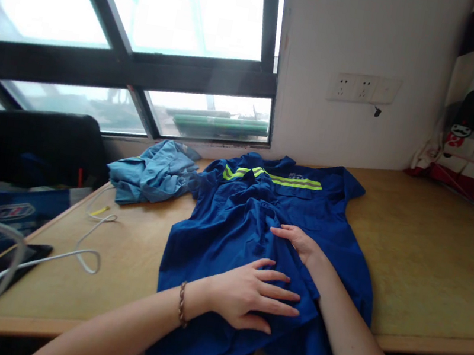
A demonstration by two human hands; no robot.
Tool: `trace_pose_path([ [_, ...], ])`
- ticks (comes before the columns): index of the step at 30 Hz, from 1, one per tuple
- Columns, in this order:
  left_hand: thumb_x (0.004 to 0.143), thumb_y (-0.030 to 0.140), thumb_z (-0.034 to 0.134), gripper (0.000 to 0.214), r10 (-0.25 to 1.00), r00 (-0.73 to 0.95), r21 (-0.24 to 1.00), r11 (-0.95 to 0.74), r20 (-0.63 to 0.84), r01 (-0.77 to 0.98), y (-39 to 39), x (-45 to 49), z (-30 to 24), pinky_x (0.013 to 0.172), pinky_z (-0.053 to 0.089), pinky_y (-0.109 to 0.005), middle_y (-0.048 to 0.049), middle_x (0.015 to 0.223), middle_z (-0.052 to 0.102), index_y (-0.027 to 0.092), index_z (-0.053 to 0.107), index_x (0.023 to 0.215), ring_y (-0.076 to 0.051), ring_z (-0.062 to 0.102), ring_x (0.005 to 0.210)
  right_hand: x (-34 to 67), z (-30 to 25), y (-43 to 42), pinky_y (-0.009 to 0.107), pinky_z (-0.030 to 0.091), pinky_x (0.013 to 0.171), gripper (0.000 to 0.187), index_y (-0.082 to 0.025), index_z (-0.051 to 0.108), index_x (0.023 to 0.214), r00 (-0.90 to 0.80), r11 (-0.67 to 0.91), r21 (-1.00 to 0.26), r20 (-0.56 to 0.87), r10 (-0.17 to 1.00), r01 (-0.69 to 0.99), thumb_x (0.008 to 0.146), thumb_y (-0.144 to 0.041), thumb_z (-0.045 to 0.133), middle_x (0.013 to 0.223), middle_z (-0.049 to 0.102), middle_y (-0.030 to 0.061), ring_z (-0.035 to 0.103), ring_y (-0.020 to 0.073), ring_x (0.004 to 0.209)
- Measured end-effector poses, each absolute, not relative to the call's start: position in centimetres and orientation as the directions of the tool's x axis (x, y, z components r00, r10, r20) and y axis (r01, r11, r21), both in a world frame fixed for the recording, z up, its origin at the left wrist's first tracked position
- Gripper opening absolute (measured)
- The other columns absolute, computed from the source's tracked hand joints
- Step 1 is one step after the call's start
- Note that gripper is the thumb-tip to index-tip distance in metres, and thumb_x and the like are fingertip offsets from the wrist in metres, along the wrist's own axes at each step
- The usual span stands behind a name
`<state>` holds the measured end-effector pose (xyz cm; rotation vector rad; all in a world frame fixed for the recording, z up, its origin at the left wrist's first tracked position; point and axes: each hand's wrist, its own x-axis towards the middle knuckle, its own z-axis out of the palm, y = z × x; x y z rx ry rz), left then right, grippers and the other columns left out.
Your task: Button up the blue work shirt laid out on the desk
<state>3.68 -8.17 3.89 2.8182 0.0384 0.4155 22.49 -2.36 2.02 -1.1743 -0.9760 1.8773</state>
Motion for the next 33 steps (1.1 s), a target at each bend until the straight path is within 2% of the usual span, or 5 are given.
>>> trace_pose_path([
  [11, 0.081, 0.017, 0.043, 0.023, 0.751, 0.487, 0.616, -0.652, 0.445, 0.442, -4.6, 2.5, 1.1, 0.079, 0.041, -0.028, -0.0078, 0.101, 0.054, 0.018, 0.052, 0.103, -0.016, 0.052, 0.089, 23.6, 3.1, -2.6, 0.021, 0.047, 0.064, 0.03, -0.02, 0.058, 0.084, -0.219, -0.275, -0.868, -0.199, 0.955, -0.413, 0.056, -0.013, 0.067, 0.075, 0.064, -0.003, 0.06, 0.0109, 0.065],
  [16, 0.073, 0.024, 0.058, 0.016, 0.751, 0.576, 0.575, -0.639, 0.324, 0.51, -3.5, 2.5, -0.2, 0.071, 0.041, -0.027, -0.0035, 0.086, 0.056, 0.019, 0.057, 0.088, -0.017, 0.051, 0.08, 23.1, 3.0, -2.4, 0.023, 0.046, 0.064, 0.026, -0.02, 0.055, 0.08, -0.31, -0.237, -0.904, -0.124, 0.942, -0.357, 0.056, -0.014, 0.064, 0.075, 0.064, -0.0032, 0.06, 0.0111, 0.065],
  [21, 0.07, 0.02, 0.059, 0.007, 0.747, 0.598, 0.568, -0.638, 0.291, 0.52, -3.2, 2.6, -0.5, 0.063, 0.038, -0.024, -0.0022, 0.075, 0.056, 0.016, 0.056, 0.075, -0.015, 0.05, 0.072, 21.3, 3.1, -3.0, 0.027, 0.043, 0.07, 0.025, -0.017, 0.054, 0.083, -0.507, -0.061, -0.998, -0.049, 0.86, -0.007, 0.061, -0.022, 0.065, 0.08, 0.064, 0.0015, 0.059, 0.016, 0.077],
  [27, 0.068, 0.011, 0.052, 0.007, 0.819, 0.522, 0.782, -0.481, 0.239, 0.397, -3.0, 2.6, -0.7, 0.055, 0.035, -0.021, -0.0001, 0.069, 0.058, 0.015, 0.054, 0.074, -0.012, 0.051, 0.061, 20.3, 3.1, -4.0, 0.022, 0.04, 0.064, 0.028, -0.016, 0.055, 0.087, -0.652, 0.282, -0.907, 0.011, 0.758, 0.312, 0.061, -0.02, 0.064, 0.082, 0.059, -0.0002, 0.052, 0.0115, 0.072],
  [33, 0.072, 0.027, 0.055, 0.015, 0.899, 0.433, 0.986, -0.122, 0.061, 0.115, -2.9, 2.8, -0.1, 0.042, 0.033, -0.018, 0.0021, 0.053, 0.054, 0.015, 0.047, 0.07, -0.007, 0.046, 0.042, 20.8, 1.5, -3.3, 0.021, 0.038, 0.061, 0.019, -0.016, 0.056, 0.073, -0.531, 0.326, -0.833, 0.046, 0.846, 0.447, 0.055, -0.009, 0.057, 0.071, 0.057, -0.0027, 0.05, 0.011, 0.066],
])
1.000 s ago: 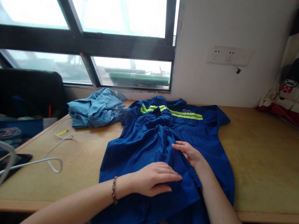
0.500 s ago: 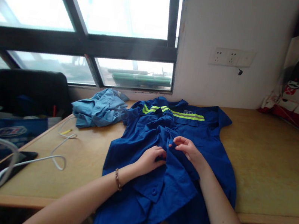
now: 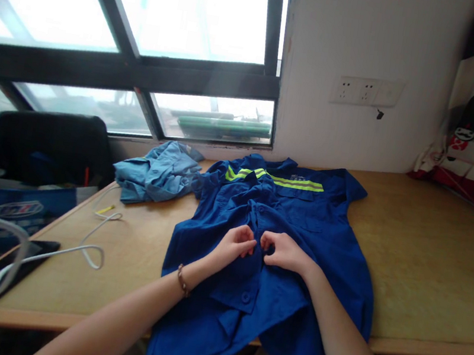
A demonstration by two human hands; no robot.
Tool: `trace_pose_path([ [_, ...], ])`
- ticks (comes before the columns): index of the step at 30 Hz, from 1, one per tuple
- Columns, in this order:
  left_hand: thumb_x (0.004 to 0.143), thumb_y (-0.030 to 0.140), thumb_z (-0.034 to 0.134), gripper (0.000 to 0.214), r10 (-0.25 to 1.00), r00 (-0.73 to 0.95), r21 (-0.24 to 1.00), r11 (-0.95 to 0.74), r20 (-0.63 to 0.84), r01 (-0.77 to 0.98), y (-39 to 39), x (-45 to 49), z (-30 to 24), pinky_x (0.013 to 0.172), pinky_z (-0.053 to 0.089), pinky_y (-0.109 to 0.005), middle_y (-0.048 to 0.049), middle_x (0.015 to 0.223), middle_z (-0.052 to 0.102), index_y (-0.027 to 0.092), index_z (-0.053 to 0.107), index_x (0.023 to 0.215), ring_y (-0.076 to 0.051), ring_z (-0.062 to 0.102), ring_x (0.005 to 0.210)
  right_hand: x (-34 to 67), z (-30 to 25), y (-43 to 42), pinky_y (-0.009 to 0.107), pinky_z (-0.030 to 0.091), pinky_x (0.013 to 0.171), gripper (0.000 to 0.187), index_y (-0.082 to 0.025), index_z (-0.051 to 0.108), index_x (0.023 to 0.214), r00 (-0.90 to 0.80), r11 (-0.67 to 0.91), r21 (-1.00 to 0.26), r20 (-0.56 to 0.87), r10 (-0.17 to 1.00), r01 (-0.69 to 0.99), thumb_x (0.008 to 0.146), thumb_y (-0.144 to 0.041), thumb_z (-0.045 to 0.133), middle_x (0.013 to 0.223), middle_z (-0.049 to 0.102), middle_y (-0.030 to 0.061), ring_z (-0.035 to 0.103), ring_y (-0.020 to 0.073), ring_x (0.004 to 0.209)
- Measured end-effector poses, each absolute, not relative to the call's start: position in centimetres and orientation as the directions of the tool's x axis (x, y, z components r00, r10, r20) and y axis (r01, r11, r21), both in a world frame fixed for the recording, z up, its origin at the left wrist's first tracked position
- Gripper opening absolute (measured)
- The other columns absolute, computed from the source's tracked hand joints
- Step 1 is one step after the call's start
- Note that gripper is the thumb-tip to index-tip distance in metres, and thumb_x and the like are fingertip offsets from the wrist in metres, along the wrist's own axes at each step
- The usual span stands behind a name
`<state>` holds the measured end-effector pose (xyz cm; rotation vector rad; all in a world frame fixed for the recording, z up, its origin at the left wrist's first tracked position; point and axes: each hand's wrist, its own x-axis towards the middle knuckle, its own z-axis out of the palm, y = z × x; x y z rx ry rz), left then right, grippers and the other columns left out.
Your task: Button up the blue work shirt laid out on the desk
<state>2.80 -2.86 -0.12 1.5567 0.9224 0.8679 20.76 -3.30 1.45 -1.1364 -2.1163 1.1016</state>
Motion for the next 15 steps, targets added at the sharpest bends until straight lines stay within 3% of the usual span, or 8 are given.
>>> trace_pose_path([
  [4, 0.068, 0.035, 0.06, 0.026, 0.887, 0.46, 0.99, 0.093, -0.036, -0.102, -3.1, 2.9, 0.6, 0.041, 0.039, -0.02, -0.0019, 0.058, 0.06, 0.014, 0.047, 0.074, -0.01, 0.053, 0.042, 21.1, 1.5, -2.9, 0.023, 0.041, 0.062, 0.025, -0.017, 0.054, 0.079, -0.448, -0.002, -0.986, -0.077, 0.891, 0.166, 0.057, -0.017, 0.065, 0.069, 0.06, -0.0024, 0.056, 0.0122, 0.066],
  [6, 0.067, 0.035, 0.063, 0.028, 0.898, 0.439, 0.979, 0.118, -0.034, -0.166, -3.2, 3.0, 0.9, 0.044, 0.044, -0.022, -0.0032, 0.061, 0.062, 0.014, 0.046, 0.075, -0.013, 0.057, 0.046, 21.4, 1.9, -2.7, 0.024, 0.044, 0.063, 0.033, -0.018, 0.052, 0.081, -0.369, -0.153, -0.988, -0.131, 0.92, -0.031, 0.054, -0.02, 0.07, 0.07, 0.061, -0.0026, 0.058, 0.0129, 0.066],
  [9, 0.065, 0.035, 0.065, 0.029, 0.913, 0.408, 0.976, 0.103, -0.015, -0.193, -3.4, 3.0, 1.2, 0.044, 0.046, -0.023, -0.0027, 0.059, 0.061, 0.014, 0.046, 0.074, -0.013, 0.057, 0.045, 21.9, 2.4, -2.4, 0.026, 0.047, 0.065, 0.042, -0.02, 0.05, 0.085, -0.289, -0.236, -0.941, -0.162, 0.943, -0.242, 0.05, -0.021, 0.073, 0.075, 0.064, -0.001, 0.061, 0.014, 0.067],
  [12, 0.064, 0.035, 0.066, 0.03, 0.924, 0.383, 0.979, 0.071, 0.008, -0.192, -3.6, 3.0, 1.3, 0.042, 0.045, -0.023, -0.0022, 0.056, 0.061, 0.013, 0.047, 0.073, -0.013, 0.057, 0.042, 22.0, 2.3, -2.2, 0.026, 0.048, 0.066, 0.044, -0.02, 0.051, 0.09, -0.339, -0.272, -0.924, -0.174, 0.924, -0.267, 0.052, -0.023, 0.073, 0.078, 0.066, 0.0007, 0.063, 0.0149, 0.07],
  [15, 0.063, 0.034, 0.067, 0.031, 0.929, 0.369, 0.974, 0.077, 0.007, -0.212, -3.9, 3.1, 1.6, 0.045, 0.048, -0.024, -0.0035, 0.058, 0.062, 0.012, 0.048, 0.073, -0.015, 0.059, 0.046, 21.9, 2.0, -2.0, 0.02, 0.047, 0.054, 0.042, -0.019, 0.054, 0.092, -0.363, -0.283, -0.943, -0.205, 0.909, -0.174, 0.055, -0.025, 0.072, 0.07, 0.066, -0.0011, 0.062, 0.0123, 0.061],
])
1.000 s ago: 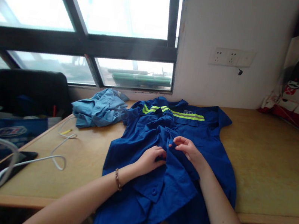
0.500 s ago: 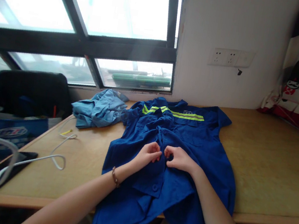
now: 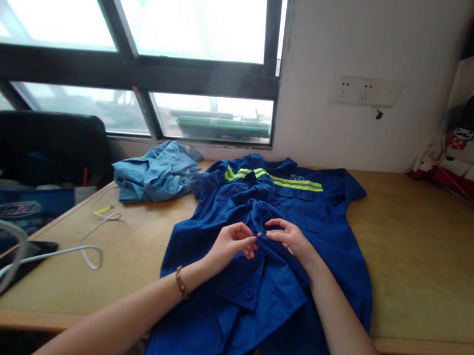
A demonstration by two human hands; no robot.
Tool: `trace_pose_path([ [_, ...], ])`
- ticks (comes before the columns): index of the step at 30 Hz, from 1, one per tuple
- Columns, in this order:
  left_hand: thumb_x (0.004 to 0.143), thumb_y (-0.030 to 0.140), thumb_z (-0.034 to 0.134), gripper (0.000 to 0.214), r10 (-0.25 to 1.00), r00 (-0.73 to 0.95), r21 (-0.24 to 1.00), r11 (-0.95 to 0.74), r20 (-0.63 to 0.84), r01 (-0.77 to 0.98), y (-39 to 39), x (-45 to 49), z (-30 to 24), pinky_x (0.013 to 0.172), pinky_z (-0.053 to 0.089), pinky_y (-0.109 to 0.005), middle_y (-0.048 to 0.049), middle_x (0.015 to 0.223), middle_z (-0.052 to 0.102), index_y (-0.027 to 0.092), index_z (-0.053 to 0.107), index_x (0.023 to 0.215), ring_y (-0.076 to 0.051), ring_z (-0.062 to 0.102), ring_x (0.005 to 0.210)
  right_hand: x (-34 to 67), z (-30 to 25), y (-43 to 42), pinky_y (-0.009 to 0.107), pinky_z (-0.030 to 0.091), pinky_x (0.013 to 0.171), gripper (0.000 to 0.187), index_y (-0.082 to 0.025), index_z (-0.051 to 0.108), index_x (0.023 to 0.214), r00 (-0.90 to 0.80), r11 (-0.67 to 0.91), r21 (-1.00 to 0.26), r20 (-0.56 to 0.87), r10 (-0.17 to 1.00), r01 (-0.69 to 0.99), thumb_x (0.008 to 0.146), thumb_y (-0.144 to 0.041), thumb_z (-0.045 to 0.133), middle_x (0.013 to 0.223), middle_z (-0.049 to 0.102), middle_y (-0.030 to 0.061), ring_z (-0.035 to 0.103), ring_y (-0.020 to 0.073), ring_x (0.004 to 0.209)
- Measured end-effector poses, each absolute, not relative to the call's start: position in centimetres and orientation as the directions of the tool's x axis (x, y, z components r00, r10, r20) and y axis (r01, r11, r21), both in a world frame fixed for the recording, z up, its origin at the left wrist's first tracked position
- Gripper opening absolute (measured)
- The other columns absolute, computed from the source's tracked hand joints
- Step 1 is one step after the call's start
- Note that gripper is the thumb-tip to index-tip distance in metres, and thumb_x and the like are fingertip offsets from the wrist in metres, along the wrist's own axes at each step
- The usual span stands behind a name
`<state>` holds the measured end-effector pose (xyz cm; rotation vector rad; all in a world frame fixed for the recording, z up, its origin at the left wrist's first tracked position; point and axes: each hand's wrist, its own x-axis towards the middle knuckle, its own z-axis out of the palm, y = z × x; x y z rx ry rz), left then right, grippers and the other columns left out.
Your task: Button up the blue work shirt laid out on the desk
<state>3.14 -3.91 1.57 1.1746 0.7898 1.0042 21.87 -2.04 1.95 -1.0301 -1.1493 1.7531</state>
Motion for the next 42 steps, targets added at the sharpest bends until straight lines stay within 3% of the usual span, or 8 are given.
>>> trace_pose_path([
  [3, 0.062, 0.035, 0.069, 0.033, 0.933, 0.359, 0.963, 0.114, -0.019, -0.246, -4.1, 3.2, 1.8, 0.052, 0.051, -0.028, -0.0058, 0.062, 0.064, 0.012, 0.049, 0.074, -0.019, 0.063, 0.054, 21.7, 1.8, -1.9, 0.016, 0.041, 0.042, 0.038, -0.019, 0.056, 0.092, -0.334, -0.275, -0.955, -0.224, 0.916, -0.114, 0.058, -0.028, 0.07, 0.068, 0.066, -0.0014, 0.058, 0.0092, 0.051],
  [8, 0.061, 0.037, 0.07, 0.035, 0.941, 0.337, 0.96, 0.125, -0.035, -0.249, -4.1, 3.1, 1.8, 0.058, 0.052, -0.032, -0.0083, 0.065, 0.065, 0.011, 0.051, 0.074, -0.021, 0.065, 0.06, 21.4, 1.7, -2.1, 0.016, 0.037, 0.04, 0.037, -0.017, 0.057, 0.092, -0.303, -0.182, -0.981, -0.155, 0.94, -0.062, 0.06, -0.031, 0.07, 0.072, 0.067, 0.001, 0.057, 0.0088, 0.05],
  [14, 0.06, 0.036, 0.07, 0.032, 0.952, 0.304, 0.966, 0.118, -0.044, -0.23, -3.8, 3.1, 1.0, 0.058, 0.053, -0.03, -0.008, 0.065, 0.066, 0.01, 0.056, 0.072, -0.021, 0.065, 0.06, 20.1, 1.6, -3.0, 0.026, 0.047, 0.064, 0.026, -0.018, 0.056, 0.085, -0.222, 0.111, -0.991, 0.092, 0.971, 0.076, 0.063, -0.028, 0.067, 0.076, 0.066, 0.0021, 0.062, 0.016, 0.071],
  [20, 0.06, 0.036, 0.07, 0.032, 0.954, 0.294, 0.968, 0.123, -0.055, -0.219, -3.5, 3.1, 0.6, 0.064, 0.053, -0.032, -0.0081, 0.066, 0.066, 0.009, 0.061, 0.074, -0.02, 0.064, 0.063, 18.9, 1.8, -3.9, 0.026, 0.045, 0.061, 0.017, -0.02, 0.057, 0.086, -0.203, 0.429, -0.824, 0.379, 0.903, 0.369, 0.069, -0.022, 0.057, 0.076, 0.061, 0.0009, 0.056, 0.0142, 0.066],
  [24, 0.061, 0.035, 0.07, 0.031, 0.957, 0.287, 0.972, 0.111, -0.048, -0.208, -3.5, 3.3, 0.4, 0.066, 0.052, -0.029, -0.0062, 0.067, 0.065, 0.009, 0.062, 0.076, -0.016, 0.063, 0.063, 18.4, 1.5, -4.3, 0.027, 0.043, 0.062, 0.017, -0.022, 0.054, 0.086, -0.243, 0.542, -0.676, 0.491, 0.837, 0.5, 0.071, -0.015, 0.051, 0.076, 0.054, 0.0015, 0.051, 0.0142, 0.067],
  [30, 0.057, 0.034, 0.072, 0.03, 0.96, 0.247, 0.942, 0.2, -0.132, -0.271, -3.0, 3.5, -0.2, 0.06, 0.051, -0.025, -0.0027, 0.062, 0.062, 0.011, 0.058, 0.068, -0.013, 0.06, 0.057, 17.8, 1.3, -4.6, 0.029, 0.043, 0.068, 0.02, -0.022, 0.051, 0.09, -0.255, 0.565, -0.618, 0.52, 0.815, 0.547, 0.071, -0.014, 0.049, 0.078, 0.051, 0.0026, 0.05, 0.0156, 0.072],
  [37, 0.053, 0.028, 0.076, 0.032, 0.943, 0.236, 0.835, 0.319, -0.233, -0.448, -2.3, 3.1, -0.4, 0.06, 0.05, -0.024, 0.0003, 0.059, 0.057, 0.012, 0.053, 0.069, -0.01, 0.058, 0.055, 18.1, 1.1, -3.9, 0.028, 0.044, 0.067, 0.031, -0.022, 0.054, 0.097, -0.141, 0.448, -0.801, 0.429, 0.892, 0.397, 0.067, -0.022, 0.06, 0.083, 0.057, 0.0023, 0.053, 0.0155, 0.074],
  [42, 0.052, 0.022, 0.076, 0.033, 0.927, 0.246, 0.78, 0.372, -0.283, -0.503, -2.0, 2.9, -0.2, 0.059, 0.048, -0.023, 0.0006, 0.058, 0.055, 0.014, 0.048, 0.069, -0.01, 0.058, 0.055, 18.2, 0.9, -3.7, 0.029, 0.045, 0.072, 0.031, -0.021, 0.056, 0.097, -0.151, 0.398, -0.847, 0.368, 0.917, 0.353, 0.067, -0.027, 0.063, 0.091, 0.058, 0.0034, 0.054, 0.0165, 0.081],
])
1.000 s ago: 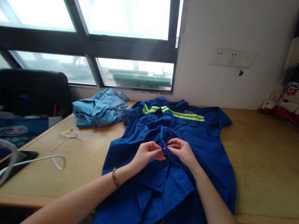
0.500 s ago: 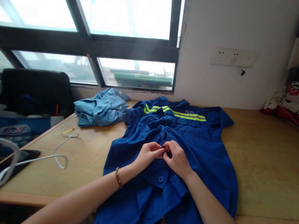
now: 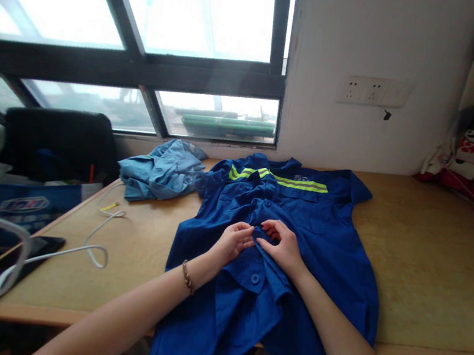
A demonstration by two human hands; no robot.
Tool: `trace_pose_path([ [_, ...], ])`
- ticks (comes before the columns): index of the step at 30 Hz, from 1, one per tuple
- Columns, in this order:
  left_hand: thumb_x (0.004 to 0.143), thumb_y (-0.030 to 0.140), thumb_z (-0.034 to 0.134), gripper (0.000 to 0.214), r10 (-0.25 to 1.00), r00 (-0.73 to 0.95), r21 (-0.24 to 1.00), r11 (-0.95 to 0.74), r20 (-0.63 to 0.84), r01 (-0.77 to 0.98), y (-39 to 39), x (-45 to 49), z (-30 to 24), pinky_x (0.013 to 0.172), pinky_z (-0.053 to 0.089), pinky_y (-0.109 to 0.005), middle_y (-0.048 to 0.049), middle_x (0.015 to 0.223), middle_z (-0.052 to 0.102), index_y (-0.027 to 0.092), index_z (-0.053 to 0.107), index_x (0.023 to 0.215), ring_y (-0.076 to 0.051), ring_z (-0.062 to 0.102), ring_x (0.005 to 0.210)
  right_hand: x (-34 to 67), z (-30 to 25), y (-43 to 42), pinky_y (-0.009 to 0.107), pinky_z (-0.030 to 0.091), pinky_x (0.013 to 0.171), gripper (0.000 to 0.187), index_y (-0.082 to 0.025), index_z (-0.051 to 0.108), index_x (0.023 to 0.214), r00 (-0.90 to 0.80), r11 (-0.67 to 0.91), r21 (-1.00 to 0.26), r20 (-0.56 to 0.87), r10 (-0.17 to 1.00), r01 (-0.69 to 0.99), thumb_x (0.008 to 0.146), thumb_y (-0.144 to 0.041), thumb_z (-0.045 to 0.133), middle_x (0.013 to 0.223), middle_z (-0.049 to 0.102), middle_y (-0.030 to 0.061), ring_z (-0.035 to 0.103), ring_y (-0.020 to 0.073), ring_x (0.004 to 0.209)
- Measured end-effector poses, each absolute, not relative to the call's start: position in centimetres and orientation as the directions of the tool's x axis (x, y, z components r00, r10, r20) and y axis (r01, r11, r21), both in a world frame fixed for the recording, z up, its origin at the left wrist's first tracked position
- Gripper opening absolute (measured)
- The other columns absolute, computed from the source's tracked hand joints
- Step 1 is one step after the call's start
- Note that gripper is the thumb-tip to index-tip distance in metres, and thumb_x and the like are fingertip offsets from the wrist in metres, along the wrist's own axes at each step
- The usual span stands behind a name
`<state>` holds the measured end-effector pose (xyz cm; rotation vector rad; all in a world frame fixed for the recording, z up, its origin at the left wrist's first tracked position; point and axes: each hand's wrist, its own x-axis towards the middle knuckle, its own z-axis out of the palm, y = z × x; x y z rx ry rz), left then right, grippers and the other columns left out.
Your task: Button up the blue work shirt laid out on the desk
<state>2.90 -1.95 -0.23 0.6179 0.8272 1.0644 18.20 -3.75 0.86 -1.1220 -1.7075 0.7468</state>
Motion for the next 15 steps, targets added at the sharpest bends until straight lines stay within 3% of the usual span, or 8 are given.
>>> trace_pose_path([
  [10, 0.052, 0.025, 0.075, 0.039, 0.938, 0.29, 0.754, 0.328, -0.188, -0.57, -1.9, 3.0, -0.7, 0.058, 0.045, -0.023, 0.0027, 0.059, 0.053, 0.016, 0.044, 0.073, -0.01, 0.055, 0.056, 18.4, 0.2, -3.3, 0.032, 0.046, 0.077, 0.037, -0.02, 0.059, 0.097, -0.187, 0.322, -0.904, 0.278, 0.942, 0.282, 0.064, -0.035, 0.067, 0.094, 0.061, 0.0045, 0.056, 0.018, 0.085],
  [15, 0.052, 0.019, 0.075, 0.04, 0.943, 0.289, 0.738, 0.311, -0.163, -0.599, -1.8, 3.0, -0.7, 0.06, 0.043, -0.022, 0.0024, 0.061, 0.053, 0.016, 0.044, 0.077, -0.01, 0.056, 0.058, 18.6, -0.5, -2.9, 0.032, 0.047, 0.077, 0.04, -0.019, 0.059, 0.097, -0.173, 0.299, -0.916, 0.259, 0.95, 0.268, 0.062, -0.036, 0.069, 0.093, 0.062, 0.0053, 0.057, 0.0186, 0.085],
])
